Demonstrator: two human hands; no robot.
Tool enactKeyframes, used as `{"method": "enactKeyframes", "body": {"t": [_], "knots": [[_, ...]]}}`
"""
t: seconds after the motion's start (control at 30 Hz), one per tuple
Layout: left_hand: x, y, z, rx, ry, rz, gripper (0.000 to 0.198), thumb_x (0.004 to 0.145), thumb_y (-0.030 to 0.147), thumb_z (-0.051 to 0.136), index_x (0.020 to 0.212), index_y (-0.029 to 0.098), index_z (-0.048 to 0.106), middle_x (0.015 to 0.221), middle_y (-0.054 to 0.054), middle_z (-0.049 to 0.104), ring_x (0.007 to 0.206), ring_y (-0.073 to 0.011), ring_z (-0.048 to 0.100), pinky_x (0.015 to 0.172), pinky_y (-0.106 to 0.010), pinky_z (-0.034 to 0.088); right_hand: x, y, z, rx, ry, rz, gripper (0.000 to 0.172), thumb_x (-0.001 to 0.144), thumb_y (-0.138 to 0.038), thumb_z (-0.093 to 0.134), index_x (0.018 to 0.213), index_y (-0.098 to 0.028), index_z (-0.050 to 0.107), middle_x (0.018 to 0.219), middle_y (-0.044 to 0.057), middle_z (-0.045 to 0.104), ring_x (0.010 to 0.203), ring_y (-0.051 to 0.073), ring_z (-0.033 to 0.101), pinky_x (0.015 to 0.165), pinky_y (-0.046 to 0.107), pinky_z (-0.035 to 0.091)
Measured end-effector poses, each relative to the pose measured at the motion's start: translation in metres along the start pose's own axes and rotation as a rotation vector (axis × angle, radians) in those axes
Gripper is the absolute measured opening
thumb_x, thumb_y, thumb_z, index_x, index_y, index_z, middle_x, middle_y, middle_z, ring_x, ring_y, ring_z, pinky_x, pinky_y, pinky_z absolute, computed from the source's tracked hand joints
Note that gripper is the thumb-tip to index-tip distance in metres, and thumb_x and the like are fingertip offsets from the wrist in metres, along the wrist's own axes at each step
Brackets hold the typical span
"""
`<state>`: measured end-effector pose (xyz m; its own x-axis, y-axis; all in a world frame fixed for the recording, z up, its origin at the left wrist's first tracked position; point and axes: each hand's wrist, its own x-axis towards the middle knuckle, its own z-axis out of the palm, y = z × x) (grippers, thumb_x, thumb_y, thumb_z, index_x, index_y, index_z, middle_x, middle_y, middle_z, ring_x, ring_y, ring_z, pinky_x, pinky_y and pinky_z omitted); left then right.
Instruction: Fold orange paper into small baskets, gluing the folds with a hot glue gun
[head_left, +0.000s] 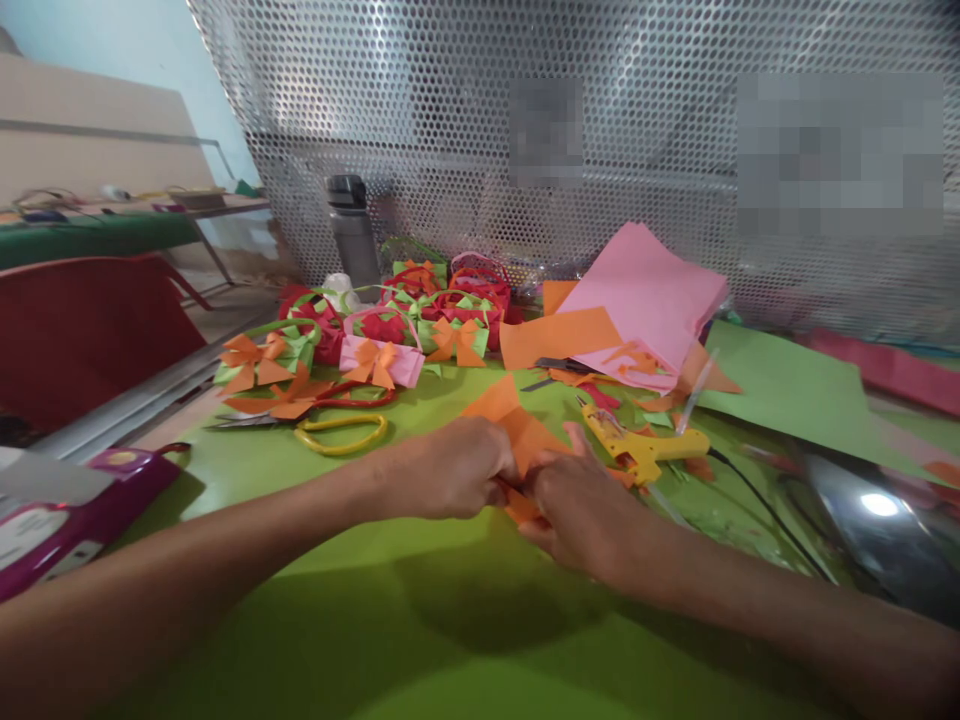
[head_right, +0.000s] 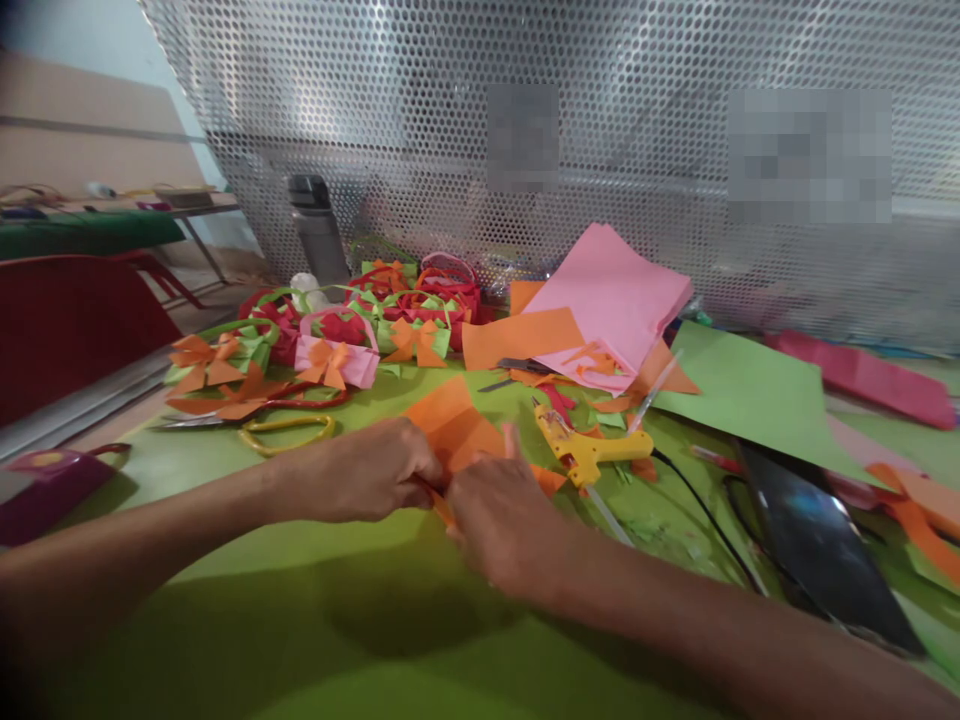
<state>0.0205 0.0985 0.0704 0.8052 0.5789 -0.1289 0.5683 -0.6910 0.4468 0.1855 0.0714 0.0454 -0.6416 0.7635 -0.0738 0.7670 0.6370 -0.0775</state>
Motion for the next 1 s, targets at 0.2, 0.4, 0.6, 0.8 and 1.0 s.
{"method": "enactKeyframes", "body": {"t": [0.2,0.4,0.6,0.8,1.0], "knots": [[-0.001,0.001,-0.003,0.060,0.077,-0.033,0.021,0.072,0.001,0.052,0.071,0.014,0.069,0.064,-0.002,0.068,0.055,-0.0095,0.055,0.055,-0.019,0.036,-0.004,0.018,-0.016,-0.022,-0.023,-0.138,0.022,0.071,-0.037,0.068,0.068,-0.016,0.063,0.069,0.002,0.063,0.072,0.019,0.060,0.091,0.045,0.031],[-0.009,0.012,-0.005,0.257,0.112,-0.142,0.024,0.073,0.002,0.043,0.061,0.014,0.059,0.053,-0.001,0.061,0.047,-0.0114,0.052,0.044,-0.022,0.029,-0.005,0.024,-0.013,-0.034,0.145,-0.109,0.004,0.074,-0.015,0.061,0.077,-0.018,0.062,0.073,0.002,0.062,0.079,0.019,0.057,0.091,0.041,0.028],[-0.019,0.028,0.010,0.169,0.096,-0.136,0.034,0.066,-0.003,0.043,0.086,0.017,0.061,0.074,-0.003,0.069,0.060,-0.0145,0.063,0.052,-0.021,0.042,0.001,0.019,-0.004,-0.058,0.176,-0.119,0.013,0.078,-0.016,0.054,0.067,-0.017,0.059,0.065,0.002,0.058,0.069,0.017,0.053,0.087,0.043,0.029],[-0.039,0.031,-0.020,0.124,0.273,-0.160,0.025,0.088,0.025,0.041,0.096,0.021,0.064,0.083,-0.002,0.070,0.066,-0.0152,0.065,0.056,-0.023,0.046,-0.001,0.010,-0.007,-0.060,0.084,-0.096,0.013,0.077,-0.016,0.053,0.066,-0.017,0.061,0.068,0.004,0.062,0.066,0.017,0.056,0.086,0.042,0.034],[-0.054,-0.013,-0.042,0.180,0.601,-0.418,0.042,0.082,0.044,0.048,0.115,0.020,0.055,0.103,-0.010,0.067,0.094,-0.0285,0.063,0.073,-0.037,0.049,-0.010,-0.007,-0.010,-0.071,0.048,-0.140,0.013,0.076,-0.014,0.050,0.075,-0.018,0.063,0.072,0.005,0.064,0.078,0.022,0.059,0.093,0.051,0.030]]}}
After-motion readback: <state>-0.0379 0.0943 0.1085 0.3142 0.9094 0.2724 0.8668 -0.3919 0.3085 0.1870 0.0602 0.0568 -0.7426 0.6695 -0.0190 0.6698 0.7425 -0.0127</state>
